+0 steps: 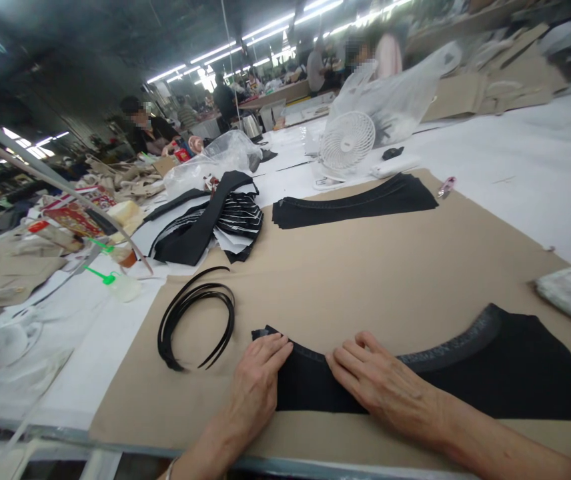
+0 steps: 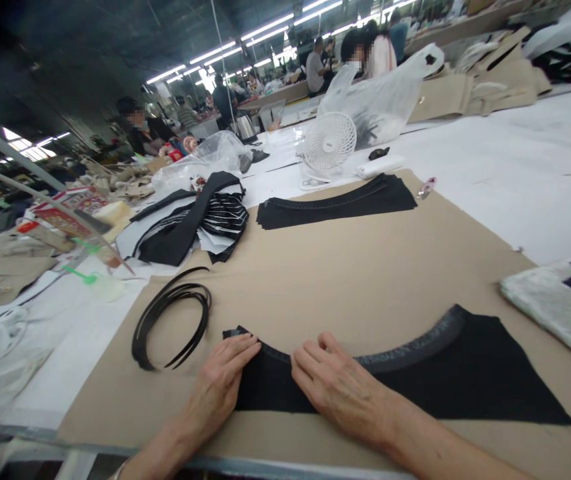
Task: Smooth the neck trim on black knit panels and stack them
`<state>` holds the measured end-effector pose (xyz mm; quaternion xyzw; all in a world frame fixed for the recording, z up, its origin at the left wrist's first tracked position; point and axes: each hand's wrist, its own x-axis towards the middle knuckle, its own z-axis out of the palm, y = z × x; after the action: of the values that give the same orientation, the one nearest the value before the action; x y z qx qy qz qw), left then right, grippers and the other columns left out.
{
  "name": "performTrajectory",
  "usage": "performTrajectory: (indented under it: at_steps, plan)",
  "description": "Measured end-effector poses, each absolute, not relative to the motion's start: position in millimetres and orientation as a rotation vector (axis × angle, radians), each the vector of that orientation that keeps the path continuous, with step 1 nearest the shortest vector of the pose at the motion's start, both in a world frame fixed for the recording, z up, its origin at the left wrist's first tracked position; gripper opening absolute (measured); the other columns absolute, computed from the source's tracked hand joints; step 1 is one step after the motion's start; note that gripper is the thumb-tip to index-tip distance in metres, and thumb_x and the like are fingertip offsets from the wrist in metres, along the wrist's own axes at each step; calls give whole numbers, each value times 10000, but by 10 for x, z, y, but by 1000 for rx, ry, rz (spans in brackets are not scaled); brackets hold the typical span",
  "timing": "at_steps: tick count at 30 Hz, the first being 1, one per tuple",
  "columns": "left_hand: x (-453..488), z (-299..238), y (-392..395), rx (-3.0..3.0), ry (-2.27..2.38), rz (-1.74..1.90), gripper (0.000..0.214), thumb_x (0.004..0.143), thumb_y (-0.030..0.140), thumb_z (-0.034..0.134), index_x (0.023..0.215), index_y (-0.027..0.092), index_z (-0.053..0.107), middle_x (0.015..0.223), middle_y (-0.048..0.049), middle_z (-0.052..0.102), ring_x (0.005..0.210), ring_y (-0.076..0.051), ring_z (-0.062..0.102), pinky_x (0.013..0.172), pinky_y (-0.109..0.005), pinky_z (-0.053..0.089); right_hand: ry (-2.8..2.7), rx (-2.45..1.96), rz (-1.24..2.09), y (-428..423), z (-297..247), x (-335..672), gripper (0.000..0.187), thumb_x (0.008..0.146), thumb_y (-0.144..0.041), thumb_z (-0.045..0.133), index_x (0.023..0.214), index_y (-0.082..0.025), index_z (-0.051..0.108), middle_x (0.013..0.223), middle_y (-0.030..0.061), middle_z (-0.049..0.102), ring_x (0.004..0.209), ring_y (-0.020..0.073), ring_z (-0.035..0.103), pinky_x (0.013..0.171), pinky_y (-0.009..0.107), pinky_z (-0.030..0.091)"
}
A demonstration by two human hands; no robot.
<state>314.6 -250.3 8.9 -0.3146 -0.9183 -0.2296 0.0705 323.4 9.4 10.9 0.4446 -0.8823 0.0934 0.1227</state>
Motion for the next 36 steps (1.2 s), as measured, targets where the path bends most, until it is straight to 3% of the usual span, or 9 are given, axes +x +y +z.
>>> performTrajectory:
  at_steps: [3, 7, 15, 23, 29, 33, 36]
  plan:
    - [3138, 137, -2507, -814, -2760, -874, 321, 932, 91, 388, 1102, 215, 630, 1134, -52, 666, 1130, -158, 574, 987, -362, 494, -2567, 1298, 285, 97, 108, 3235, 220, 843, -11, 434, 927, -158, 574, 838, 35, 538, 754, 194, 434, 799, 381, 309]
    - [3118, 159, -2457, -727, -2768, -954, 329, 933, 96, 380, 1116, 211, 627, 1106, -71, 650, 1067, -158, 593, 941, -355, 518, -2569, 1295, 287, 92, 100, 3236, 240, 827, 6, 432, 928, -158, 576, 838, 37, 538, 761, 195, 440, 815, 385, 308]
    - [3135, 84, -2480, -925, -2745, -672, 378, 909, 74, 371, 1168, 204, 614, 1143, -98, 627, 1101, -194, 559, 956, -435, 502, -2556, 1277, 280, 79, 115, 3237, 214, 819, 0, 457, 888, -168, 569, 819, 30, 533, 749, 192, 448, 796, 381, 311]
    - [3157, 82, -2432, -847, -2799, -638, 386, 921, 82, 363, 1220, 212, 569, 1141, -83, 622, 1107, -185, 554, 954, -418, 501, -2538, 1272, 245, 61, 150, 3230, 174, 826, -25, 489, 889, -166, 569, 820, 24, 533, 752, 193, 436, 796, 380, 304]
    - [3194, 107, -2449, -956, -2714, -504, 414, 889, 16, 350, 1174, 205, 584, 1172, -71, 617, 1134, -183, 534, 1037, -468, 409, -2594, 1283, 245, 87, 129, 3234, 171, 849, -44, 488, 938, -170, 562, 852, 23, 544, 771, 193, 447, 801, 381, 301]
    - [3232, 168, -2313, -727, -2672, -540, 300, 897, 59, 391, 1026, 211, 614, 1082, -66, 623, 1068, -204, 545, 943, -462, 420, -2669, 1224, 302, 98, 173, 3223, 194, 847, -40, 490, 968, -180, 547, 858, 24, 553, 782, 191, 470, 775, 362, 305]
    - [3264, 236, -2072, -664, -2751, -582, 279, 884, 115, 475, 1121, 227, 571, 1104, -66, 614, 1054, -219, 538, 930, -471, 378, -2766, 1076, 419, 103, 238, 3210, 140, 855, -121, 536, 975, -191, 534, 884, 30, 573, 798, 198, 495, 751, 356, 303]
